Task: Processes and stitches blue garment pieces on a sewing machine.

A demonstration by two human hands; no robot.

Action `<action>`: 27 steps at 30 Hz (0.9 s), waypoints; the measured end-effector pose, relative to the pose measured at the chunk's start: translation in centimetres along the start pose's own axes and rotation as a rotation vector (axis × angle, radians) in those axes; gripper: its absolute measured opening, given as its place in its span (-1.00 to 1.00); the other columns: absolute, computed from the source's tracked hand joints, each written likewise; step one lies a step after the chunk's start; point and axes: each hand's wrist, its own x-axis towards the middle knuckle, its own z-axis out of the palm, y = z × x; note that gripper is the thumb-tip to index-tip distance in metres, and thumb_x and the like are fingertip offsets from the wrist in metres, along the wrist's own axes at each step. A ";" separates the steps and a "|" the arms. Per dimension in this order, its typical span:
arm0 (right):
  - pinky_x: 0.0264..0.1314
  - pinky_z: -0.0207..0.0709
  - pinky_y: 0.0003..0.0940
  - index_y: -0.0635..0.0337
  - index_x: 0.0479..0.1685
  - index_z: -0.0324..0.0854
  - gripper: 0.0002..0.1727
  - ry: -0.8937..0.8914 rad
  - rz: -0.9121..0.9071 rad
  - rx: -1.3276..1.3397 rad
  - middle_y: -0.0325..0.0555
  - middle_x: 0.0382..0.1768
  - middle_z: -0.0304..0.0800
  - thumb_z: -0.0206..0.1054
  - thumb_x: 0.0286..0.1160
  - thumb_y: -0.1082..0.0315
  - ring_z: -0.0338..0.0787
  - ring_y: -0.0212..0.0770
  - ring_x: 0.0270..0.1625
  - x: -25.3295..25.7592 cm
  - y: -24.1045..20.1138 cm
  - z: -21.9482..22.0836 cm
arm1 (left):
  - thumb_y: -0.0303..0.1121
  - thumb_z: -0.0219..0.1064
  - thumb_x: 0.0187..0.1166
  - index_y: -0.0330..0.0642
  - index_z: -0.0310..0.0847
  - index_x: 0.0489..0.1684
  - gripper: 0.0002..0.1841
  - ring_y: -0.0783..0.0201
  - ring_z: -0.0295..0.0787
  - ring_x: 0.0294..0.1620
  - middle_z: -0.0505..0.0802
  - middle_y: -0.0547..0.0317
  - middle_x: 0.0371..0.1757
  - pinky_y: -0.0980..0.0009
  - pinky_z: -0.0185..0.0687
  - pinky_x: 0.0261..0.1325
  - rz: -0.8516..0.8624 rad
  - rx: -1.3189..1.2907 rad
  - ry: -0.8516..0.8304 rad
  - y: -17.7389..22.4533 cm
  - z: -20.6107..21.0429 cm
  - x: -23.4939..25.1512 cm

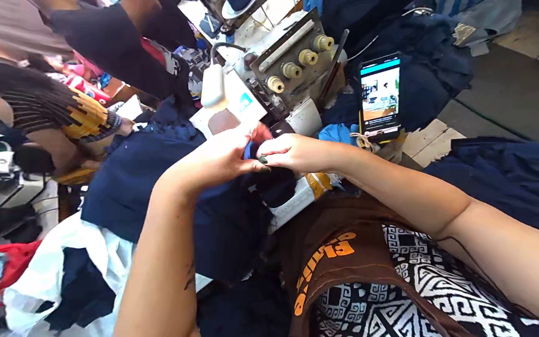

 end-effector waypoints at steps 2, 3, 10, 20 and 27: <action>0.29 0.52 -0.31 0.36 0.10 0.75 -0.73 -0.020 -0.041 -0.103 0.01 0.07 0.81 0.13 0.73 0.49 0.72 -0.30 0.17 -0.1 0.7 -0.4 | -0.21 0.49 0.48 -0.10 0.70 -0.37 -0.81 0.34 0.62 -0.39 0.69 0.28 -0.43 0.23 0.51 -0.29 -0.085 0.121 -0.062 -0.4 -0.4 -0.4; 0.41 0.47 -0.12 0.31 0.20 0.76 -0.70 -0.008 -0.054 -0.217 0.04 0.16 0.83 0.18 0.67 0.47 0.72 -0.18 0.30 0.0 1.3 -0.5 | -0.20 0.47 0.53 -0.13 0.71 -0.46 -0.76 0.28 0.64 -0.38 0.67 0.23 -0.47 0.15 0.53 -0.29 -0.100 0.178 -0.087 -0.4 -0.8 -0.6; 0.27 0.50 -0.03 0.31 -0.21 0.81 -0.86 0.260 -0.178 -0.215 -0.01 -0.15 0.82 0.40 0.48 0.40 0.73 -0.12 0.09 -0.1 3.2 2.2 | -0.06 0.57 0.34 0.02 0.81 -0.37 -0.78 0.55 0.59 -0.37 0.70 0.46 -0.42 0.48 0.50 -0.29 -0.021 0.050 -0.128 1.3 -1.7 0.5; 0.14 0.67 -0.39 0.33 -0.06 0.79 -0.83 0.301 -0.136 -0.066 -0.01 0.01 0.80 0.39 0.56 0.40 0.77 -0.32 0.04 -3.0 7.0 3.4 | -0.30 0.46 0.54 -0.22 0.73 -0.13 -0.82 -0.18 0.79 0.01 0.81 -0.09 -0.12 -0.22 0.58 -0.09 -0.336 0.598 -0.510 2.7 -0.6 3.1; 0.36 0.58 -0.36 0.39 -0.10 0.80 -0.83 0.289 -0.277 -0.042 0.04 0.00 0.83 0.32 0.51 0.52 0.76 -0.28 0.18 -0.8 8.2 2.3 | -0.24 0.41 0.59 -0.13 0.69 -0.38 -0.81 -0.10 0.78 -0.21 0.77 0.02 -0.38 -0.14 0.55 -0.27 -0.381 0.597 -0.502 6.5 -0.7 3.8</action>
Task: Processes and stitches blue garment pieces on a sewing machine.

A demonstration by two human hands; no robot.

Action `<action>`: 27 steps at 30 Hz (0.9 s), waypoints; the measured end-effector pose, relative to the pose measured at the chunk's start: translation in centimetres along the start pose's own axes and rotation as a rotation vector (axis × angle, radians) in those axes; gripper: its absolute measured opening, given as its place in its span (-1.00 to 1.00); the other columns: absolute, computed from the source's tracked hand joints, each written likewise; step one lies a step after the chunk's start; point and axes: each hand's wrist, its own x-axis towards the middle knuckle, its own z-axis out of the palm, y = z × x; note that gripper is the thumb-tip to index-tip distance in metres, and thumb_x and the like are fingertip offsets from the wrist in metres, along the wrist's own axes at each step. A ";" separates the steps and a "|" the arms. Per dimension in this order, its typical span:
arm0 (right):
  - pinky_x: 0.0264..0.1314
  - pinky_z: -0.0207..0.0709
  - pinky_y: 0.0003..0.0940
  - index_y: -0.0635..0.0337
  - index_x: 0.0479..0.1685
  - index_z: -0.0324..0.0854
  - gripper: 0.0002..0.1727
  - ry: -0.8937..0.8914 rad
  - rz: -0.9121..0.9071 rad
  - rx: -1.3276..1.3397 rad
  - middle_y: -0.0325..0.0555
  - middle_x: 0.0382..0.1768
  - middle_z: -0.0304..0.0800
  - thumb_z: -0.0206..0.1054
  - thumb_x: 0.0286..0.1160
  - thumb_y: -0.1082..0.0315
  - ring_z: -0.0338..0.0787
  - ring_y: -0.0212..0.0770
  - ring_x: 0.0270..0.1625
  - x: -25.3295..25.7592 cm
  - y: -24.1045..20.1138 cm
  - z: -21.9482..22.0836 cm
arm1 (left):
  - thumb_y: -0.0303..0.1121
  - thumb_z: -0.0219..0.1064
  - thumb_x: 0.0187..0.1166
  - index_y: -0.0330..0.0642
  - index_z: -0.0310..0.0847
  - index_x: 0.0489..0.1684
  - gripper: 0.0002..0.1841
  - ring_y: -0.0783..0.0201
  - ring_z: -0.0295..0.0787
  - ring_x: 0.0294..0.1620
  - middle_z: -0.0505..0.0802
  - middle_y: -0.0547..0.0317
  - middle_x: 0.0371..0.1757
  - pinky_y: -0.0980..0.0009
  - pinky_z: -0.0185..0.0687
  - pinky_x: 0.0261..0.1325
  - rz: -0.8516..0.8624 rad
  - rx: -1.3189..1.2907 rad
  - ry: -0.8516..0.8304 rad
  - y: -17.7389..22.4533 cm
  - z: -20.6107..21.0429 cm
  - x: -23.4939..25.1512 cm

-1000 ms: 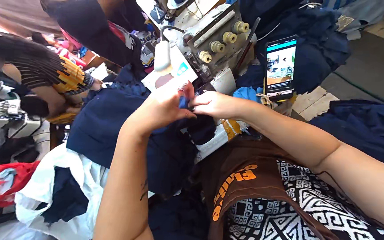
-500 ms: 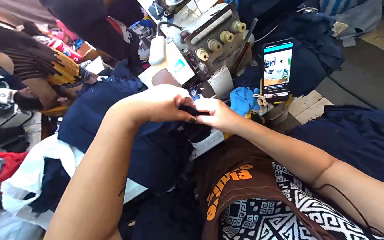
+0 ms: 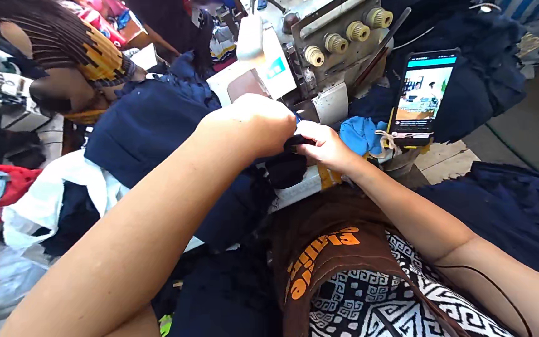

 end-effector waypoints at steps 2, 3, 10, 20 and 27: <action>0.34 0.59 -0.38 0.38 -0.09 0.80 -0.83 0.004 0.006 0.004 0.02 0.00 0.83 0.33 0.52 0.51 0.76 -0.30 0.17 -0.2 -0.1 0.0 | -0.22 0.42 0.60 -0.14 0.69 -0.31 -0.81 -0.09 0.78 -0.18 0.77 0.01 -0.35 -0.14 0.55 -0.23 -0.010 -0.024 -0.054 0.7 -0.3 0.1; 0.34 0.60 -0.39 0.38 -0.08 0.80 -0.83 0.004 0.006 0.009 0.01 0.00 0.83 0.34 0.53 0.49 0.77 -0.31 0.16 -0.3 -0.1 -0.1 | -0.21 0.42 0.61 -0.14 0.69 -0.30 -0.80 -0.09 0.78 -0.18 0.77 0.01 -0.34 -0.14 0.56 -0.22 -0.001 -0.033 -0.066 0.7 -0.3 0.2; 0.32 0.62 -0.37 0.44 -0.04 0.77 -0.81 -0.010 -0.028 0.011 0.07 0.00 0.82 0.37 0.54 0.47 0.78 -0.28 0.13 0.3 0.4 -0.7 | -0.01 0.16 0.80 -0.28 0.73 -0.21 -0.53 -0.09 0.73 -0.11 0.76 -0.10 -0.29 -0.18 0.49 -0.02 0.014 -0.221 -0.079 -4.8 0.2 1.2; 0.28 0.60 -0.45 0.36 -0.06 0.79 -0.83 -0.006 -0.006 0.035 -0.01 0.01 0.80 0.32 0.53 0.51 0.74 -0.35 0.12 1.2 -1.7 -1.1 | -0.31 0.37 0.39 -0.04 0.77 -0.29 -0.90 0.66 0.55 -0.40 0.75 0.45 -0.34 0.68 0.43 -0.38 0.388 -0.789 0.493 -5.3 5.1 -2.1; 0.23 0.75 -0.31 0.29 -0.12 0.85 -0.88 0.119 -0.216 -0.409 0.00 0.00 0.91 0.43 0.50 0.50 0.88 -0.19 0.13 -4.2 -3.8 0.2 | -0.37 0.30 0.45 -0.14 0.78 -0.25 -0.87 0.24 0.61 -0.42 0.67 0.19 -0.34 0.24 0.57 -0.41 0.094 -0.554 0.818 4.0 10.5 -2.0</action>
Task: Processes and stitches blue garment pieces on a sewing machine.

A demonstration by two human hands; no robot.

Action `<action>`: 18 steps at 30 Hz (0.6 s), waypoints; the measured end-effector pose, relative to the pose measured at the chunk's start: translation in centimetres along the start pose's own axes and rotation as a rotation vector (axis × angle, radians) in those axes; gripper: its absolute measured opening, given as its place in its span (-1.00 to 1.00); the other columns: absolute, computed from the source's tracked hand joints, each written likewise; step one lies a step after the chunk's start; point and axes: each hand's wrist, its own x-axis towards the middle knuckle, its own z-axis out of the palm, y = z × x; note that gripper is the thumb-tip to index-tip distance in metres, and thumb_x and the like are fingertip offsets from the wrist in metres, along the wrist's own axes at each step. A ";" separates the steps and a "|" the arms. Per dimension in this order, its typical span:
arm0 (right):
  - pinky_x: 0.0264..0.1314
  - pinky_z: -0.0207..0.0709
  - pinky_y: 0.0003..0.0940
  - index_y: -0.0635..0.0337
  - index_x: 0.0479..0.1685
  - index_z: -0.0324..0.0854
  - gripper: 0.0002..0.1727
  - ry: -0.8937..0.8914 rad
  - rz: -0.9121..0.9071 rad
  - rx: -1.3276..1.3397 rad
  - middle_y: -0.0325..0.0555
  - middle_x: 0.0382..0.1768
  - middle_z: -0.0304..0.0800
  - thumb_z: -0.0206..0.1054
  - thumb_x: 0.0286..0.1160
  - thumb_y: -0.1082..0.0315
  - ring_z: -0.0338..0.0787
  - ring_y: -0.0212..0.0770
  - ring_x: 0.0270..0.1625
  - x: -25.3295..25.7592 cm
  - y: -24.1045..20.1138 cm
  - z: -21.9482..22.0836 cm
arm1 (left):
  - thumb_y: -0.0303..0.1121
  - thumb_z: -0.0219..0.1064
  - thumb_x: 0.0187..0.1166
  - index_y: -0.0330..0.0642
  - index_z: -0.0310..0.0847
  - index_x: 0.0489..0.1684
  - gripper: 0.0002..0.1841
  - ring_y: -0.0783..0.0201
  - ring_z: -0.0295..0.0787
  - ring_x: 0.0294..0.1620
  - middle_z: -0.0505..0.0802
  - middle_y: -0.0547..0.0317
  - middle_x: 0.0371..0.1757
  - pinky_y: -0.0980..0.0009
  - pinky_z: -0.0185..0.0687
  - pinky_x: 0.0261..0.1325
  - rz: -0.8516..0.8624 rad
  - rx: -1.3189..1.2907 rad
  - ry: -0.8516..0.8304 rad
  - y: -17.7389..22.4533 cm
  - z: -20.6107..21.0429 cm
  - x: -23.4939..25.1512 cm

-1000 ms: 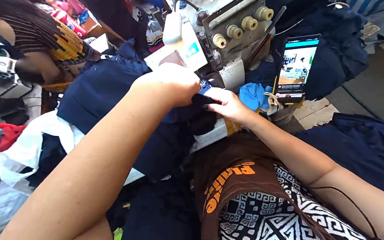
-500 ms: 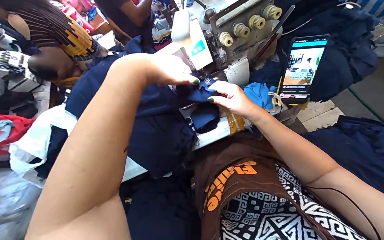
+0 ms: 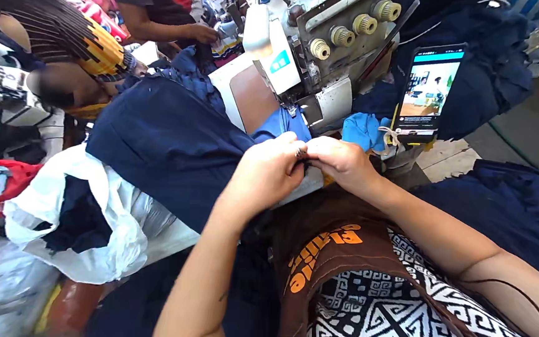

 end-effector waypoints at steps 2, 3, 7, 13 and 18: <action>0.20 0.76 -0.34 0.29 -0.15 0.86 -0.88 0.031 -0.036 -0.054 0.01 0.01 0.92 0.42 0.50 0.52 0.90 -0.19 0.12 -0.8 0.3 0.1 | -0.39 0.30 0.49 -0.19 0.80 -0.23 -0.85 0.16 0.70 -0.29 0.75 0.10 -0.26 0.19 0.65 -0.27 -0.061 0.016 0.107 0.7 2.0 -0.8; 0.18 0.76 -0.34 0.28 -0.16 0.87 -0.88 0.039 -0.045 -0.064 0.01 0.00 0.92 0.42 0.49 0.53 0.90 -0.19 0.11 -1.1 0.5 0.2 | -0.41 0.31 0.49 -0.21 0.81 -0.21 -0.85 0.11 0.76 -0.20 0.80 0.06 -0.20 0.17 0.69 -0.18 -0.092 0.026 0.155 1.0 2.8 -1.0; 0.22 0.75 -0.30 0.28 -0.15 0.87 -0.88 0.028 -0.036 -0.043 0.01 -0.02 0.93 0.41 0.50 0.53 0.90 -0.17 0.13 -1.1 1.6 0.5 | -0.41 0.33 0.50 -0.18 0.84 -0.25 -0.86 0.05 0.74 -0.07 0.84 0.06 -0.18 0.10 0.54 -0.06 -0.190 0.113 0.300 1.7 4.7 -1.2; 0.32 0.72 -0.22 0.29 -0.10 0.86 -0.83 0.064 0.003 -0.004 0.02 0.02 0.93 0.34 0.55 0.58 0.89 -0.16 0.18 1.3 3.8 1.8 | -0.37 0.39 0.53 -0.14 0.88 -0.22 -0.87 -0.04 0.66 0.35 0.88 0.06 0.03 -0.14 0.26 0.54 -0.327 0.226 0.482 0.9 6.2 0.4; 0.39 0.69 -0.24 0.29 -0.04 0.87 -0.78 0.132 0.040 -0.069 0.02 0.07 0.93 0.31 0.54 0.61 0.88 -0.15 0.24 1.8 4.5 2.1 | -0.51 0.34 0.54 -0.25 0.86 -0.11 -0.84 0.00 0.76 0.34 0.88 -0.05 0.15 0.05 0.55 0.53 -0.350 0.151 0.603 0.2 7.8 1.6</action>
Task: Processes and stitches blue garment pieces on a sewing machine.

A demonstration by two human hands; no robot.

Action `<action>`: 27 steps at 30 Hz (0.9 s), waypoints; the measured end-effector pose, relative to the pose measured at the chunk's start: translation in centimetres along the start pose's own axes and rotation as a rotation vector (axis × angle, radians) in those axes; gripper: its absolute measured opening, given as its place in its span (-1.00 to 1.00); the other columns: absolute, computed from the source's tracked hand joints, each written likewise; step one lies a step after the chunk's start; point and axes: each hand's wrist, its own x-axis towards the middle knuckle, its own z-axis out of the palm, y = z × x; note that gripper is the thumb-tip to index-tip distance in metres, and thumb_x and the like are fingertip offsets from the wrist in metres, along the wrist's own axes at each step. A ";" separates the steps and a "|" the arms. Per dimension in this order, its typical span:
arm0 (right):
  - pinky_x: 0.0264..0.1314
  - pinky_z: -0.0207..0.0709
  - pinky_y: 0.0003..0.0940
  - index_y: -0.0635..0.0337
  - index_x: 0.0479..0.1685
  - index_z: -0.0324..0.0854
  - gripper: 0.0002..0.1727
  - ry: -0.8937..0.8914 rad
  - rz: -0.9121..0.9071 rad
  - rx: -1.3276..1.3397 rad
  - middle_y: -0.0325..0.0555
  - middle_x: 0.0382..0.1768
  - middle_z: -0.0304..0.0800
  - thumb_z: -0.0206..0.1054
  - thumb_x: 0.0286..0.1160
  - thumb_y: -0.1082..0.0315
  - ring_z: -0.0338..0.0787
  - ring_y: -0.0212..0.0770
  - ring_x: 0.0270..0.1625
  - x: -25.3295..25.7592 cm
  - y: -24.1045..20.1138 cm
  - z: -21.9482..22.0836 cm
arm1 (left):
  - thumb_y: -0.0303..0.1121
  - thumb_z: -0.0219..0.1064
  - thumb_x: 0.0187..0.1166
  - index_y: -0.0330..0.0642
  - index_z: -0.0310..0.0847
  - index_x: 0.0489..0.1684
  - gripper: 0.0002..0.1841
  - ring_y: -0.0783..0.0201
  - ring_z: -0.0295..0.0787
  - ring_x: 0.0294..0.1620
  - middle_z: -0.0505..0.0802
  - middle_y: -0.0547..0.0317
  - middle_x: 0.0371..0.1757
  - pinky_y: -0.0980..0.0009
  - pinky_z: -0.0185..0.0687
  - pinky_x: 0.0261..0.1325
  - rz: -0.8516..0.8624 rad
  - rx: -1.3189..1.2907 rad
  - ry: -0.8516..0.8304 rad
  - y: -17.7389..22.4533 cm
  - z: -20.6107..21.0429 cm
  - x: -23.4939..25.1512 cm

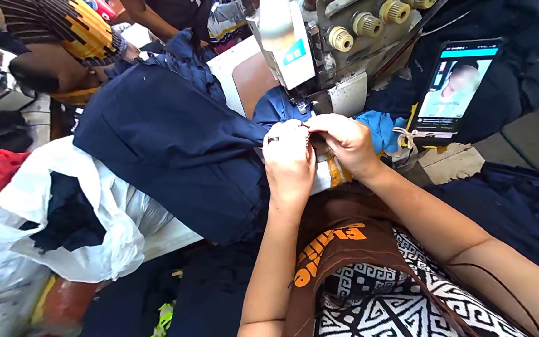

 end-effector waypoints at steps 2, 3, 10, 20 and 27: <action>0.41 0.67 -0.23 0.32 0.00 0.85 -0.76 -0.010 0.008 -0.012 0.04 0.12 0.90 0.33 0.49 0.64 0.86 -0.14 0.27 -0.4 -0.4 -0.2 | -0.52 0.34 0.54 -0.26 0.86 -0.11 -0.84 0.00 0.77 0.35 0.88 -0.06 0.17 0.09 0.57 0.52 -0.015 0.002 0.004 0.1 0.1 -0.2; 0.41 0.67 -0.23 0.33 0.01 0.85 -0.76 -0.008 0.007 -0.017 0.06 0.13 0.90 0.33 0.48 0.65 0.85 -0.12 0.28 -0.6 -0.5 -0.2 | -0.53 0.34 0.53 -0.27 0.86 -0.11 -0.84 0.01 0.77 0.36 0.89 -0.05 0.17 0.10 0.58 0.52 -0.022 0.000 0.006 0.1 0.1 -0.2; 0.39 0.69 -0.25 0.34 -0.02 0.85 -0.77 0.023 0.008 -0.007 0.08 0.11 0.89 0.35 0.46 0.66 0.86 -0.12 0.26 -0.4 -0.3 0.2 | -0.51 0.25 0.54 -0.17 0.84 -0.08 -0.79 0.08 0.80 0.28 0.90 0.06 0.14 0.14 0.65 0.33 -0.175 0.060 -0.063 -2.3 1.4 3.0; 0.34 0.71 -0.24 0.20 -0.03 0.87 -0.75 -0.157 0.091 -0.040 -0.05 0.09 0.92 0.26 0.59 0.54 0.87 -0.20 0.22 1.3 -1.7 -0.7 | -0.50 0.27 0.56 -0.30 0.79 -0.11 -0.83 -0.11 0.74 0.20 0.82 -0.14 0.08 -0.03 0.64 0.24 -0.326 0.122 0.067 -5.2 -3.1 0.6; 0.27 0.75 -0.20 0.21 0.40 0.57 -0.52 -0.397 0.010 0.073 -0.09 0.23 0.82 0.22 0.47 0.66 0.84 -0.19 0.23 1.2 -3.5 0.7 | -0.53 0.38 0.43 -0.24 0.84 -0.26 -0.90 0.06 0.76 0.18 0.85 -0.03 -0.01 0.21 0.69 0.19 -0.253 0.090 0.262 -0.9 -4.9 -5.0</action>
